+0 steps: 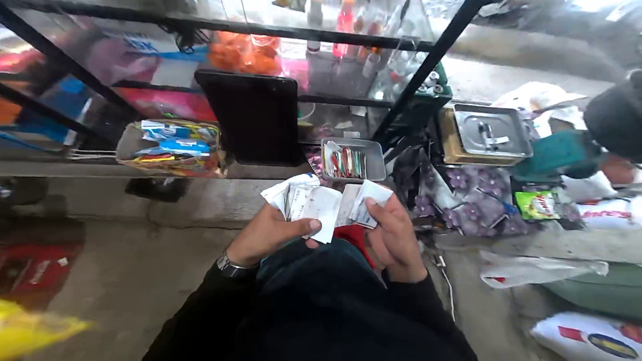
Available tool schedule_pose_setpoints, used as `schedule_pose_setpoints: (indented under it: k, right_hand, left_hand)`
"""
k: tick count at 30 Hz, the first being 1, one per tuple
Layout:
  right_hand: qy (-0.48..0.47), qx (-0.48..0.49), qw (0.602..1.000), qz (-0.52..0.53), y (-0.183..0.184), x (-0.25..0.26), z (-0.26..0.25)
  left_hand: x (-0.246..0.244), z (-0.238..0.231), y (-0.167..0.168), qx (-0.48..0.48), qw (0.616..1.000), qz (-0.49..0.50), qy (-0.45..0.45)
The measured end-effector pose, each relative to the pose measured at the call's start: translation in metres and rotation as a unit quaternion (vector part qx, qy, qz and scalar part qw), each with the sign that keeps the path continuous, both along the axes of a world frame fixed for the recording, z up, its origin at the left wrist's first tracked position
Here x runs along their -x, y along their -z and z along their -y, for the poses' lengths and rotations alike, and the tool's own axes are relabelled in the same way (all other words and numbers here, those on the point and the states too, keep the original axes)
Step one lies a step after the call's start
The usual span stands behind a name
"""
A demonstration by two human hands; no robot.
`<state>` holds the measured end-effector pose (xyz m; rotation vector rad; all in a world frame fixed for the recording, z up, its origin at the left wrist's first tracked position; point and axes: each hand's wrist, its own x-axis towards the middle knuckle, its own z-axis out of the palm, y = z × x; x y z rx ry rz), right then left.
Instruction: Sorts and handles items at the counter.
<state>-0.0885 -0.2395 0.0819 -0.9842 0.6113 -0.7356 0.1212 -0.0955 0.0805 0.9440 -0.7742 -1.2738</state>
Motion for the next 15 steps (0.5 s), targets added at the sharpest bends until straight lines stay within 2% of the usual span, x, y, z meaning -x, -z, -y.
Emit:
schedule_pose_setpoints:
  k: [6, 15]
  right_hand:
    - [0.018, -0.108, 0.992, 0.058, -0.009, 0.024, -0.002]
    - [-0.025, -0.159, 0.984, 0.08, -0.008, 0.02, -0.017]
  left_hand:
    - [-0.003, -0.003, 0.002, -0.034, 0.994, -0.088, 0.053]
    - [-0.001, -0.008, 0.006, -0.062, 0.982, -0.17, 0.061]
